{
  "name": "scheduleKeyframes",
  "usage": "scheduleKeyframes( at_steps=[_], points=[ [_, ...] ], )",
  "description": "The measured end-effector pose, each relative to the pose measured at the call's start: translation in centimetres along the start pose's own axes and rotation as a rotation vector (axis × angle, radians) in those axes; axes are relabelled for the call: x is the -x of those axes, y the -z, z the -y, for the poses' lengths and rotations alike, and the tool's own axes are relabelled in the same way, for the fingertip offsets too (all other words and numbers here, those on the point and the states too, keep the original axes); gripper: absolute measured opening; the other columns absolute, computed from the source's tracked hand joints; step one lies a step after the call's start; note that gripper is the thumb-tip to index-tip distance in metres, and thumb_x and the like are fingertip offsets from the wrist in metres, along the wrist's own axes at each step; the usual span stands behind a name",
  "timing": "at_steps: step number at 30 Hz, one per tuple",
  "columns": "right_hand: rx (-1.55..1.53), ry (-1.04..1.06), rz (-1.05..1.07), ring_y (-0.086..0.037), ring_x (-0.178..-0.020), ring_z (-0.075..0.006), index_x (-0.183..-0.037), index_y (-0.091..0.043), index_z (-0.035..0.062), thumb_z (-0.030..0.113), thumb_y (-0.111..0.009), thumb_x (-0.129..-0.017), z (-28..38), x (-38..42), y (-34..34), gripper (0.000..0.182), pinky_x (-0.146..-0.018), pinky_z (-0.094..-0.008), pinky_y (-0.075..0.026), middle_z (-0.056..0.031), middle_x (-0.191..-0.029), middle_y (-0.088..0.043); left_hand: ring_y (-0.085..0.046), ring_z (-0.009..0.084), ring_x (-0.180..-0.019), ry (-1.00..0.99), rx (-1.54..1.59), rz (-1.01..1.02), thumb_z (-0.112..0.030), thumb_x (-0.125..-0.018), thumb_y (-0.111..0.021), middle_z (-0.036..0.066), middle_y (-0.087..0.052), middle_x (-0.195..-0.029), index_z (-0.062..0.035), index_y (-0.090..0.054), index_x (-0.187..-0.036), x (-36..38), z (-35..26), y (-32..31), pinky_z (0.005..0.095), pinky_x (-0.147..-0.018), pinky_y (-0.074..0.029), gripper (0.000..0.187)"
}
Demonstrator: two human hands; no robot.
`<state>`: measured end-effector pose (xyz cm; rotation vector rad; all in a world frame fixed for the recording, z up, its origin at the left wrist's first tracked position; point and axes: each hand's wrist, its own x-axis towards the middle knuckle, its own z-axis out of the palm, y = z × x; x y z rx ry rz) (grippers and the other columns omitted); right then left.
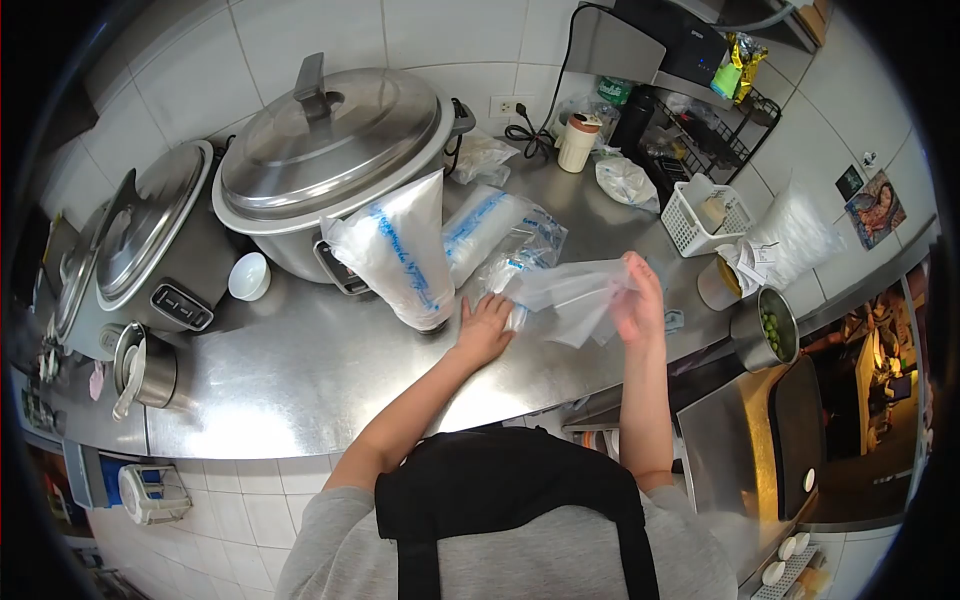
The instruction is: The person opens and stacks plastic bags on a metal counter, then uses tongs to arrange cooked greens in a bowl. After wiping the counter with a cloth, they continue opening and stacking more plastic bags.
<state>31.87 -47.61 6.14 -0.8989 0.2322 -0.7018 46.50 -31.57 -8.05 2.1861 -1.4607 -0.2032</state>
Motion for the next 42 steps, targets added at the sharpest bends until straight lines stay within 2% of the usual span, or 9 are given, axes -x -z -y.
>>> scheduleKeyframes(
  at_steps=[4, 6, 13, 17, 19, 22, 30, 35, 42],
  points=[
    [0.025, -0.019, -0.168, -0.055, -0.062, -0.0085, -0.081, -0.055, 0.0077, 0.021, -0.056, -0.087, 0.8, -0.4, 0.9, 0.015, -0.053, -0.0242, -0.045, 0.0010, -0.071, -0.056, -0.029, 0.0319, -0.126, -0.114, 0.169, -0.045, -0.024, -0.074, -0.063, 0.017, -0.038, -0.131, -0.0066, -0.039, -0.125, 0.1, -0.1, 3.4, 0.0557, -0.101, -0.022, 0.060],
    [0.189, -0.152, -0.033, -0.054, -0.056, -0.0081, -0.081, -0.057, 0.0065, 0.020, -0.058, -0.085, 0.5, -0.5, 1.5, 0.014, -0.048, -0.0220, -0.044, 0.0011, -0.067, -0.056, -0.029, 0.0338, -0.127, 0.006, 1.064, -0.215, -0.027, -0.071, -0.066, 0.018, -0.033, -0.136, -0.0063, -0.035, -0.130, 0.7, -1.1, 6.4, 0.0500, -0.102, -0.023, 0.070],
    [0.796, -0.235, 0.680, -0.053, -0.049, -0.0085, -0.078, -0.058, 0.0027, 0.017, -0.058, -0.085, -3.9, -1.2, -4.2, 0.016, -0.040, -0.0215, -0.041, -0.0008, -0.062, -0.056, -0.040, 0.0331, -0.120, -0.406, 0.248, -0.394, -0.032, -0.067, -0.072, 0.022, -0.038, -0.131, -0.0023, -0.031, -0.133, 3.0, -8.1, 15.6, 0.0367, -0.098, -0.033, 0.083],
    [0.789, -0.261, 0.903, -0.054, -0.048, -0.0097, -0.080, -0.058, 0.0017, 0.021, -0.056, -0.086, -3.5, -2.8, -6.4, 0.020, -0.044, -0.0217, -0.044, -0.0029, -0.064, -0.059, -0.061, 0.0225, -0.086, -0.100, 0.661, -0.164, -0.025, -0.070, -0.073, 0.015, -0.061, -0.100, -0.0047, -0.044, -0.125, 3.9, -5.6, 13.5, 0.0291, -0.074, -0.046, 0.065],
    [0.511, -0.388, 0.548, -0.057, -0.058, -0.0100, -0.088, -0.058, 0.0001, 0.022, -0.054, -0.087, -2.8, -3.5, -6.2, 0.022, -0.055, -0.0220, -0.046, -0.0036, -0.066, -0.061, -0.056, 0.0087, -0.063, 0.236, 0.760, -0.061, -0.022, -0.078, -0.066, 0.003, -0.061, -0.072, -0.0031, -0.061, -0.100, 5.6, -3.4, 13.6, 0.0224, -0.057, -0.042, 0.029],
    [0.435, -0.352, 0.618, -0.059, -0.074, -0.0119, -0.102, -0.056, -0.0006, 0.024, -0.052, -0.088, -5.5, -3.3, -5.4, 0.028, -0.066, -0.0231, -0.046, -0.0052, -0.079, -0.062, -0.045, 0.0027, -0.055, 0.357, 1.039, -0.359, -0.021, -0.083, -0.063, -0.002, -0.054, -0.060, -0.0006, -0.063, -0.081, 8.2, -1.6, 13.8, 0.0202, -0.049, -0.035, 0.021],
    [0.629, -0.484, 0.840, -0.048, -0.066, -0.0038, -0.080, -0.061, 0.0013, 0.014, -0.064, -0.080, -10.9, -1.4, -8.9, 0.013, -0.060, -0.0192, -0.039, 0.0030, -0.070, -0.055, -0.050, 0.0067, -0.067, 0.497, 1.239, -0.464, -0.018, -0.083, -0.061, 0.003, -0.059, -0.076, -0.0007, -0.061, -0.089, 11.9, 2.4, 12.2, 0.0217, -0.060, -0.040, 0.018],
    [0.700, -0.448, 0.831, -0.043, -0.058, -0.0014, -0.067, -0.055, 0.0034, 0.013, -0.067, -0.078, -10.1, -1.1, -11.4, 0.019, -0.052, -0.0182, -0.034, 0.0060, -0.063, -0.051, -0.049, 0.0236, -0.106, 0.087, 0.141, -0.860, -0.005, -0.066, -0.065, 0.010, -0.052, -0.114, -0.0077, -0.057, -0.104, 12.9, -1.7, 17.1, 0.0398, -0.091, -0.038, 0.040],
    [0.642, -0.607, 1.091, -0.048, -0.057, -0.0035, -0.072, -0.058, 0.0039, 0.011, -0.069, -0.075, -7.9, -2.3, -13.4, 0.013, -0.054, -0.0185, -0.038, 0.0034, -0.063, -0.054, -0.048, 0.0220, -0.110, -0.295, -0.182, -0.557, -0.007, -0.064, -0.066, 0.004, -0.055, -0.111, -0.0114, -0.060, -0.087, 10.3, -2.1, 18.4, 0.0448, -0.095, -0.035, 0.024]
  ],
)
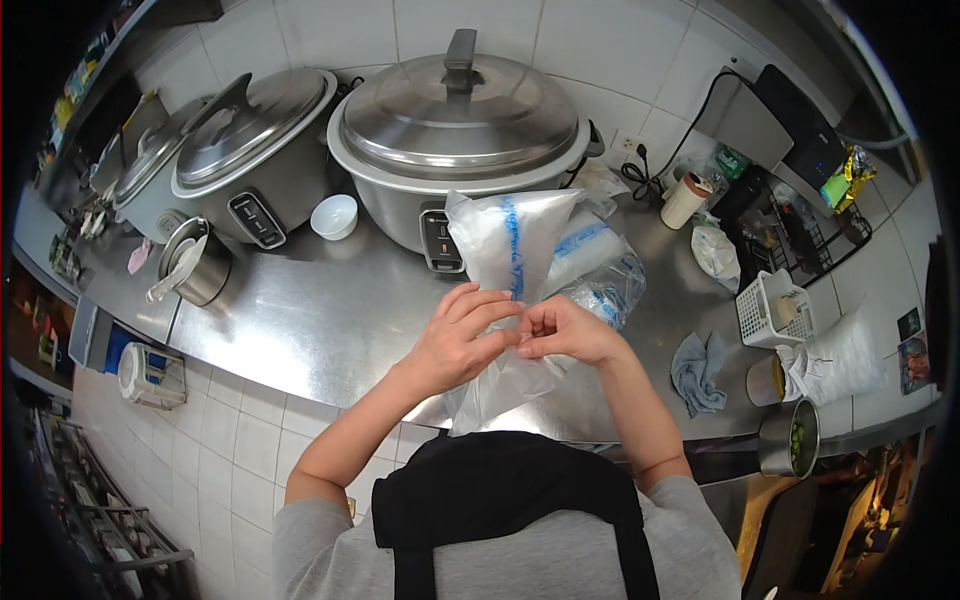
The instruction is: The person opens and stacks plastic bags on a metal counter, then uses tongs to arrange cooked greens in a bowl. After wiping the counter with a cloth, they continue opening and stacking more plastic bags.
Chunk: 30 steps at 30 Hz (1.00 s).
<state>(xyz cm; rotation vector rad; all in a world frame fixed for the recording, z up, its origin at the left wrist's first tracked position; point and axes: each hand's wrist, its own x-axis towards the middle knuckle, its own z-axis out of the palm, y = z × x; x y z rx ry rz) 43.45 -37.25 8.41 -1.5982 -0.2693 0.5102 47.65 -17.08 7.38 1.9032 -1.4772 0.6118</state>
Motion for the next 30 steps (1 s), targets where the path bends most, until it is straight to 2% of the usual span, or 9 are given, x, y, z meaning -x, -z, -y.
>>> scheduleKeyframes(
  at_steps=[5, 7, 9, 11, 17, 21, 24, 27, 30],
  points=[
    [-0.063, -0.064, -0.070, -0.053, -0.066, -0.0059, -0.079, -0.061, 0.0031, 0.009, -0.068, -0.075, -0.4, 0.9, 3.2, 0.010, -0.062, -0.0200, -0.043, 0.0009, -0.071, -0.059, -0.052, 0.0176, -0.103, -0.128, -0.066, 0.051, -0.009, -0.063, -0.070, -0.003, -0.059, -0.101, -0.0131, -0.059, -0.071, -1.0, 0.1, 1.7, 0.0449, -0.097, -0.033, 0.014],
    [0.280, 0.066, -0.282, -0.056, -0.075, -0.0084, -0.084, -0.061, 0.0013, 0.007, -0.067, -0.075, -0.4, 1.2, 3.9, 0.013, -0.068, -0.0218, -0.045, -0.0020, -0.081, -0.061, -0.053, 0.0162, -0.101, -0.153, -0.065, 0.092, -0.009, -0.063, -0.070, -0.003, -0.059, -0.096, -0.0130, -0.059, -0.071, -1.5, -0.1, 2.2, 0.0469, -0.098, -0.030, 0.014],
    [0.255, 0.115, -0.340, -0.057, -0.083, -0.0109, -0.090, -0.059, -0.0008, 0.006, -0.066, -0.075, 2.6, 2.4, 1.9, 0.018, -0.071, -0.0237, -0.046, -0.0052, -0.088, -0.061, -0.053, 0.0148, -0.098, -0.170, -0.066, 0.132, -0.009, -0.064, -0.070, -0.004, -0.058, -0.091, -0.0130, -0.059, -0.071, -2.0, -0.2, 2.3, 0.0488, -0.100, -0.028, 0.013],
    [0.515, 0.473, -0.414, -0.059, -0.075, -0.0167, -0.090, -0.056, -0.0012, 0.008, -0.067, -0.074, 4.9, 3.4, -0.6, 0.022, -0.071, -0.0279, -0.047, -0.0084, -0.083, -0.061, -0.054, 0.0129, -0.092, -0.240, -0.097, 0.247, -0.010, -0.064, -0.069, -0.004, -0.056, -0.080, -0.0120, -0.058, -0.069, -2.7, -0.1, 2.2, 0.0535, -0.101, -0.024, 0.013],
    [0.822, 0.000, -0.322, -0.059, -0.073, -0.0225, -0.074, -0.054, -0.0001, 0.014, -0.068, -0.072, 4.9, 4.0, -3.1, 0.020, -0.064, -0.0348, -0.046, -0.0091, -0.074, -0.059, -0.054, 0.0152, -0.078, -0.157, -0.015, 0.352, -0.010, -0.070, -0.064, 0.001, -0.051, -0.060, -0.0078, -0.055, -0.066, -3.1, 0.0, 2.7, 0.0553, -0.102, -0.024, 0.010],
    [0.865, 0.162, -0.162, -0.057, -0.067, -0.0208, -0.071, -0.055, 0.0001, 0.014, -0.066, -0.075, 3.8, 3.9, -0.3, 0.018, -0.060, -0.0334, -0.044, -0.0073, -0.068, -0.058, -0.054, 0.0158, -0.076, -0.074, 0.050, 0.344, -0.011, -0.073, -0.064, 0.002, -0.054, -0.063, -0.0070, -0.056, -0.070, -2.4, 0.5, 3.6, 0.0558, -0.101, -0.024, 0.009],
    [0.336, 0.423, 0.007, -0.054, -0.062, -0.0135, -0.071, -0.060, 0.0017, 0.015, -0.066, -0.073, 4.1, 4.5, 2.7, 0.014, -0.059, -0.0308, -0.042, -0.0022, -0.067, -0.059, -0.054, 0.0175, -0.076, -0.004, 0.076, 0.365, -0.014, -0.077, -0.063, 0.004, -0.057, -0.067, -0.0057, -0.058, -0.072, -2.4, 1.1, 4.7, 0.0490, -0.099, -0.029, 0.011],
    [0.115, 0.182, -0.083, -0.052, -0.061, -0.0115, -0.069, -0.059, 0.0016, 0.015, -0.066, -0.073, 4.4, 4.5, 5.4, 0.016, -0.056, -0.0269, -0.042, -0.0012, -0.066, -0.057, -0.055, 0.0159, -0.079, 0.148, 0.497, 0.494, -0.019, -0.081, -0.062, 0.004, -0.059, -0.070, -0.0049, -0.061, -0.076, -2.9, 2.1, 5.0, 0.0379, -0.088, -0.038, 0.016],
    [-0.100, 0.361, 0.003, -0.051, -0.060, -0.0089, -0.073, -0.057, 0.0017, 0.016, -0.066, -0.074, 5.1, 2.9, 7.7, 0.017, -0.055, -0.0231, -0.041, -0.0001, -0.066, -0.055, -0.054, 0.0128, -0.079, 0.298, 1.006, 0.352, -0.023, -0.083, -0.060, 0.000, -0.058, -0.069, -0.0048, -0.062, -0.077, -4.3, 2.1, 5.4, 0.0284, -0.076, -0.041, 0.019]
  ],
)
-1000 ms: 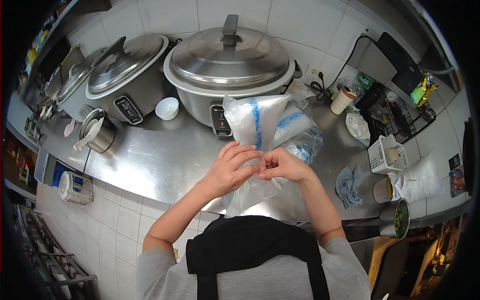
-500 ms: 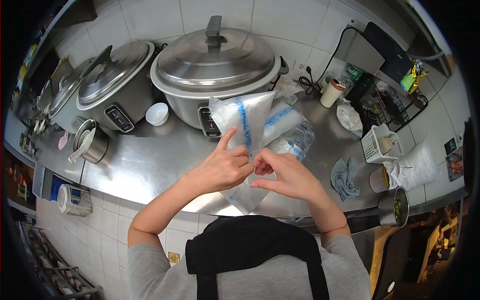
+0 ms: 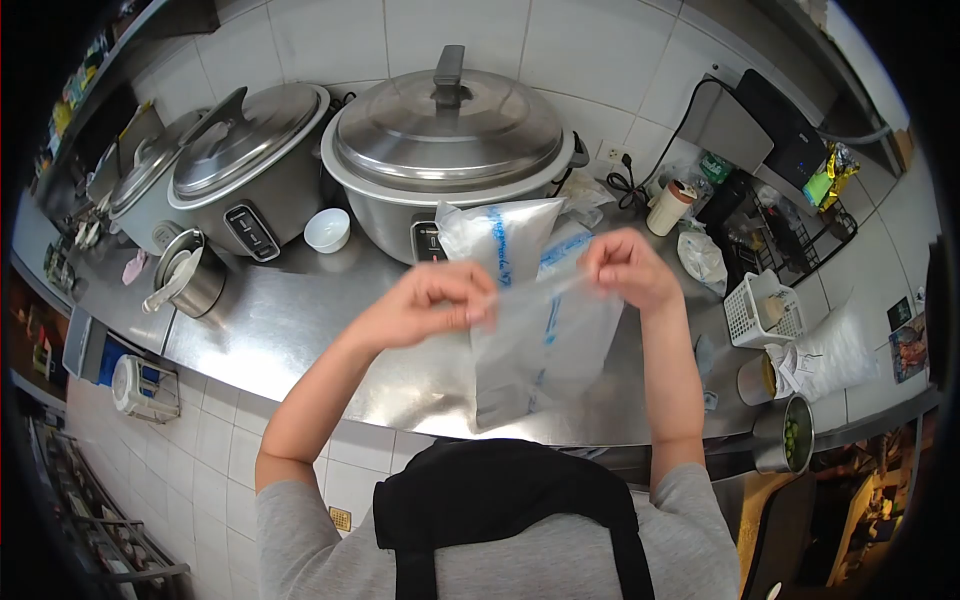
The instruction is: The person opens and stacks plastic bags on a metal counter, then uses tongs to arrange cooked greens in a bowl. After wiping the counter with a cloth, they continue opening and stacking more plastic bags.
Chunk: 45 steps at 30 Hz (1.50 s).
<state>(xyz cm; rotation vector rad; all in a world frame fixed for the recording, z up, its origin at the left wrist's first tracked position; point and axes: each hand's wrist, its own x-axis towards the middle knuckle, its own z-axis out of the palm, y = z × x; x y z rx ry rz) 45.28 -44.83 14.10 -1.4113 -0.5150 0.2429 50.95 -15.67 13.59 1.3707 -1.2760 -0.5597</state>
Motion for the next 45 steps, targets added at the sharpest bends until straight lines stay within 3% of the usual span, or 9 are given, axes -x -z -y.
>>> scheduleKeyframes(
  at_steps=[11, 22, 25, 28, 32, 34, 35, 37, 45],
  points=[
    [-0.400, -0.184, -0.350, -0.062, -0.071, -0.0142, -0.088, -0.059, 0.0002, 0.005, -0.059, -0.080, -2.7, -7.0, 3.3, 0.010, -0.065, -0.0281, -0.053, -0.0067, -0.084, -0.063, -0.038, 0.0008, -0.042, 0.355, 1.102, -0.677, -0.011, -0.086, -0.047, -0.003, -0.053, -0.062, -0.0037, -0.056, -0.083, -3.4, 4.6, 3.0, 0.0133, -0.039, -0.034, 0.012],
    [-0.403, -0.475, -0.494, -0.062, -0.066, -0.0161, -0.090, -0.059, 0.0011, 0.005, -0.056, -0.082, -6.5, -6.2, 2.2, 0.009, -0.056, -0.0289, -0.054, -0.0080, -0.079, -0.062, -0.035, 0.0008, -0.037, 0.327, 1.468, -0.575, -0.011, -0.088, -0.044, -0.001, -0.054, -0.063, -0.0037, -0.054, -0.083, -0.9, 12.5, 1.8, 0.0139, -0.033, -0.028, 0.013],
    [-0.243, -0.540, -0.455, -0.062, -0.065, -0.0161, -0.091, -0.059, 0.0016, 0.006, -0.056, -0.083, -10.2, -5.8, 3.2, 0.010, -0.056, -0.0291, -0.053, -0.0076, -0.078, -0.062, -0.038, 0.0028, -0.038, 0.546, 1.132, -1.035, -0.012, -0.088, -0.045, 0.000, -0.054, -0.063, -0.0061, -0.052, -0.080, -2.6, 10.1, -2.2, 0.0153, -0.033, -0.028, 0.013],
    [-0.126, -0.602, -0.393, -0.062, -0.064, -0.0160, -0.091, -0.058, 0.0020, 0.007, -0.055, -0.084, -13.7, -4.5, 3.2, 0.010, -0.055, -0.0293, -0.053, -0.0073, -0.078, -0.062, -0.048, 0.0063, -0.047, 0.393, 0.974, -0.606, -0.014, -0.088, -0.046, 0.003, -0.059, -0.074, -0.0069, -0.054, -0.085, 1.7, 18.7, -2.3, 0.0169, -0.038, -0.032, 0.011],
    [0.098, -0.507, -0.485, -0.061, -0.068, -0.0136, -0.094, -0.058, 0.0042, 0.014, -0.053, -0.087, -12.8, -3.7, 1.8, 0.013, -0.057, -0.0279, -0.052, -0.0052, -0.078, -0.060, -0.054, 0.0064, -0.064, 0.496, 0.665, -0.611, -0.019, -0.088, -0.049, 0.005, -0.060, -0.087, -0.0076, -0.055, -0.090, 2.5, 18.3, -1.9, 0.0203, -0.049, -0.039, 0.013],
    [0.199, -0.064, -0.636, -0.058, -0.080, -0.0123, -0.098, -0.057, 0.0036, 0.025, -0.052, -0.089, -11.5, -3.9, 1.3, 0.023, -0.070, -0.0269, -0.048, -0.0055, -0.086, -0.059, -0.055, 0.0087, -0.082, 0.441, 0.175, -0.824, -0.027, -0.086, -0.054, 0.004, -0.060, -0.096, -0.0047, -0.056, -0.100, 1.8, 15.0, -0.8, 0.0260, -0.066, -0.044, 0.026],
    [0.198, -0.062, -0.642, -0.058, -0.080, -0.0123, -0.098, -0.057, 0.0036, 0.025, -0.052, -0.089, -10.2, -4.1, 0.5, 0.023, -0.070, -0.0269, -0.048, -0.0055, -0.086, -0.059, -0.055, 0.0087, -0.082, 0.441, 0.174, -0.819, -0.027, -0.086, -0.054, 0.004, -0.060, -0.096, -0.0047, -0.056, -0.100, 0.9, 13.3, -0.3, 0.0260, -0.066, -0.044, 0.026],
    [0.141, 0.313, -0.562, -0.051, -0.095, -0.0120, -0.111, -0.050, 0.0012, 0.038, -0.052, -0.089, -7.7, -4.7, -1.9, 0.043, -0.083, -0.0258, -0.041, -0.0060, -0.099, -0.056, -0.054, 0.0115, -0.092, -0.189, 0.455, -0.849, -0.033, -0.080, -0.062, 0.003, -0.060, -0.099, -0.0016, -0.054, -0.105, -1.3, 10.4, 0.1, 0.0299, -0.080, -0.043, 0.041],
    [0.263, 0.359, -0.731, -0.047, -0.105, -0.0225, -0.125, -0.034, -0.0027, 0.046, -0.048, -0.088, -13.0, -5.9, -5.7, 0.063, -0.092, -0.0312, -0.034, -0.0132, -0.114, -0.050, -0.058, 0.0137, -0.077, -0.171, 0.224, -0.988, -0.023, -0.068, -0.076, 0.007, -0.063, -0.087, 0.0029, -0.058, -0.097, -4.7, 11.1, -2.9, 0.0264, -0.071, -0.046, 0.043]
  ],
)
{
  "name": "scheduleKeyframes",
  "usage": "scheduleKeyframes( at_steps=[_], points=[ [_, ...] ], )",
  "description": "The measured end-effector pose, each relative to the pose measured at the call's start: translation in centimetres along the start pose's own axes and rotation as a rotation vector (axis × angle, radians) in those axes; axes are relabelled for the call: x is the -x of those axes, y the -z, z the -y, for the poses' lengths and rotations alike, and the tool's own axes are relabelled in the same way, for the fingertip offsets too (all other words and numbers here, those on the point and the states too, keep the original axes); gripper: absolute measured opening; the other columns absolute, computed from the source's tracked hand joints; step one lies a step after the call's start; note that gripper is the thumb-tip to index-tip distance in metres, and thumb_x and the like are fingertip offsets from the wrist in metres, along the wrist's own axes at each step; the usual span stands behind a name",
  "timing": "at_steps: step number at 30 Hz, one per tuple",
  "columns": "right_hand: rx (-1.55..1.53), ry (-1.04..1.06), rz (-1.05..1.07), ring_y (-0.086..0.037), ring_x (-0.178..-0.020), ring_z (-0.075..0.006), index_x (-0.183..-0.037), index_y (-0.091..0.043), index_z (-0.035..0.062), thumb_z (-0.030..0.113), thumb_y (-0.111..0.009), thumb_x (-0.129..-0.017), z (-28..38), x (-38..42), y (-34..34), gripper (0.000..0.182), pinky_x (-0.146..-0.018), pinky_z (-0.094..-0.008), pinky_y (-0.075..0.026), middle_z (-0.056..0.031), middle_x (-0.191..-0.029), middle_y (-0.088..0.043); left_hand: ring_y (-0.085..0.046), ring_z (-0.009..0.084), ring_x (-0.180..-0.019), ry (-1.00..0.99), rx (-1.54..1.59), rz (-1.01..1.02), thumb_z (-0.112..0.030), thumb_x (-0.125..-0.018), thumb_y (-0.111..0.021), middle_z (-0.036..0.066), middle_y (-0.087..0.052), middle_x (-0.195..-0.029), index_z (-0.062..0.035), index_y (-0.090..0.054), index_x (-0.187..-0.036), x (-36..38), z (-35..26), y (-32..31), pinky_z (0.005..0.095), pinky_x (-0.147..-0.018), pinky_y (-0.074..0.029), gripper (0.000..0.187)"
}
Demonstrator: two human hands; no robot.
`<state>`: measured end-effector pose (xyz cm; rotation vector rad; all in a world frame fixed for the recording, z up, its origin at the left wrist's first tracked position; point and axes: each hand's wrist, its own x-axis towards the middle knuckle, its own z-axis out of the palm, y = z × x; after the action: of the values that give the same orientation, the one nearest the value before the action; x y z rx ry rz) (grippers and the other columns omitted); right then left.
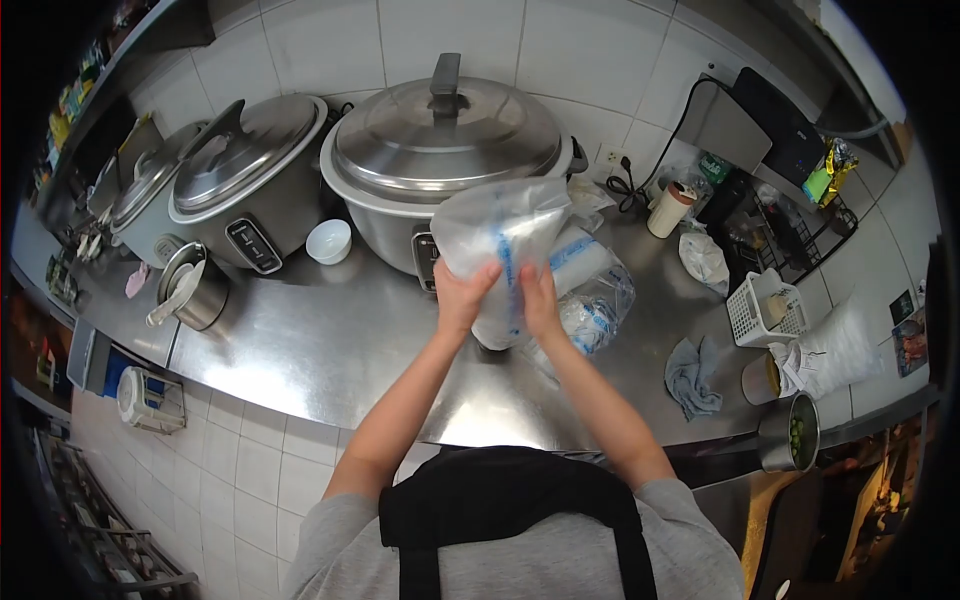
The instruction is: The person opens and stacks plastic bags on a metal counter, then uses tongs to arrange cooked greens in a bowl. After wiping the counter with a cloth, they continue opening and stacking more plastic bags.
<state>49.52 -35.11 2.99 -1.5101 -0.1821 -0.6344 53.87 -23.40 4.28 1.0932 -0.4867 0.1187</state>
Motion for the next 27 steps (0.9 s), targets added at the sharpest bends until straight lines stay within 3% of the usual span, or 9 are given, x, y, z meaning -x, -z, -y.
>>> scheduleKeyframes(
  at_steps=[4, 11, 14, 17, 18, 20, 21, 23, 27],
  points=[
    [0.230, 0.051, -0.019, -0.045, -0.109, -0.0323, -0.125, -0.033, -0.0040, 0.045, -0.042, -0.090, -1.7, 2.7, 0.4, 0.060, -0.094, -0.0355, -0.032, -0.0216, -0.118, -0.045, -0.057, 0.0143, -0.079, 0.045, -0.082, 0.051, -0.023, -0.066, -0.077, 0.007, -0.062, -0.089, 0.0033, -0.056, -0.099, 2.9, 3.5, 0.8, 0.0276, -0.074, -0.046, 0.047],
    [0.355, 0.087, -0.004, -0.043, -0.112, -0.0346, -0.127, -0.030, -0.0032, 0.047, -0.037, -0.091, -4.4, 5.0, 1.5, 0.062, -0.096, -0.0378, -0.031, -0.0234, -0.123, -0.040, -0.056, 0.0178, -0.088, 0.163, -0.264, 0.245, -0.023, -0.069, -0.074, 0.010, -0.061, -0.098, 0.0031, -0.052, -0.108, 4.4, 7.2, 4.1, 0.0293, -0.077, -0.045, 0.051],
    [0.381, 0.043, 0.004, -0.043, -0.113, -0.0345, -0.127, -0.033, -0.0039, 0.041, -0.044, -0.090, -4.1, 5.9, 2.5, 0.058, -0.096, -0.0373, -0.032, -0.0233, -0.124, -0.041, -0.058, 0.0198, -0.089, -0.019, -0.419, 0.252, -0.021, -0.072, -0.070, 0.012, -0.061, -0.099, 0.0022, -0.052, -0.111, 5.3, 6.6, 5.0, 0.0300, -0.076, -0.045, 0.049],
    [0.579, 0.011, 0.051, -0.049, -0.106, -0.0320, -0.113, -0.051, -0.0017, 0.021, -0.060, -0.081, -2.0, 7.8, 5.5, 0.041, -0.089, -0.0354, -0.039, -0.0186, -0.112, -0.052, -0.059, 0.0201, -0.090, -0.042, -0.670, 0.293, -0.015, -0.077, -0.066, 0.012, -0.061, -0.101, 0.0008, -0.051, -0.114, 7.0, 6.0, 8.1, 0.0296, -0.077, -0.046, 0.044],
    [0.582, -0.004, 0.050, -0.049, -0.106, -0.0320, -0.113, -0.051, -0.0017, 0.021, -0.060, -0.081, -1.4, 8.8, 7.1, 0.041, -0.089, -0.0354, -0.039, -0.0186, -0.112, -0.052, -0.059, 0.0201, -0.090, -0.027, -0.666, 0.297, -0.015, -0.077, -0.066, 0.012, -0.061, -0.101, 0.0008, -0.051, -0.114, 8.0, 6.1, 9.1, 0.0296, -0.077, -0.046, 0.044],
    [1.035, 0.029, 0.120, -0.051, -0.095, -0.0301, -0.101, -0.055, 0.0008, 0.020, -0.065, -0.074, -0.4, 10.3, 10.0, 0.034, -0.079, -0.0368, -0.042, -0.0146, -0.097, -0.054, -0.059, 0.0182, -0.089, 0.283, -0.508, 0.287, -0.008, -0.079, -0.061, 0.013, -0.061, -0.101, 0.0000, -0.050, -0.117, 10.2, 5.9, 10.9, 0.0281, -0.077, -0.047, 0.040],
    [1.034, 0.022, 0.128, -0.051, -0.095, -0.0301, -0.101, -0.055, 0.0008, 0.020, -0.065, -0.074, -0.2, 11.2, 10.9, 0.034, -0.079, -0.0368, -0.042, -0.0146, -0.097, -0.054, -0.059, 0.0161, -0.088, 0.404, -0.480, 0.309, -0.005, -0.081, -0.058, 0.012, -0.062, -0.098, 0.0007, -0.052, -0.114, 11.1, 5.8, 11.3, 0.0259, -0.078, -0.047, 0.034],
    [1.176, -0.015, 0.111, -0.051, -0.086, -0.0278, -0.090, -0.056, 0.0027, 0.020, -0.069, -0.068, -0.2, 13.3, 11.6, 0.031, -0.074, -0.0374, -0.040, -0.0109, -0.087, -0.052, -0.060, 0.0159, -0.088, 0.473, -0.456, 0.389, -0.005, -0.082, -0.057, 0.012, -0.062, -0.097, 0.0012, -0.053, -0.112, 12.2, 5.7, 10.8, 0.0256, -0.078, -0.047, 0.030],
    [1.237, -0.022, 0.008, -0.051, -0.086, -0.0272, -0.087, -0.056, 0.0034, 0.019, -0.069, -0.067, -1.1, 15.0, 10.4, 0.029, -0.072, -0.0366, -0.039, -0.0100, -0.087, -0.051, -0.060, 0.0153, -0.088, 0.507, -0.390, 0.585, -0.006, -0.084, -0.056, 0.012, -0.063, -0.095, 0.0027, -0.057, -0.106, 12.7, 5.2, 6.3, 0.0258, -0.078, -0.048, 0.023]
  ],
)
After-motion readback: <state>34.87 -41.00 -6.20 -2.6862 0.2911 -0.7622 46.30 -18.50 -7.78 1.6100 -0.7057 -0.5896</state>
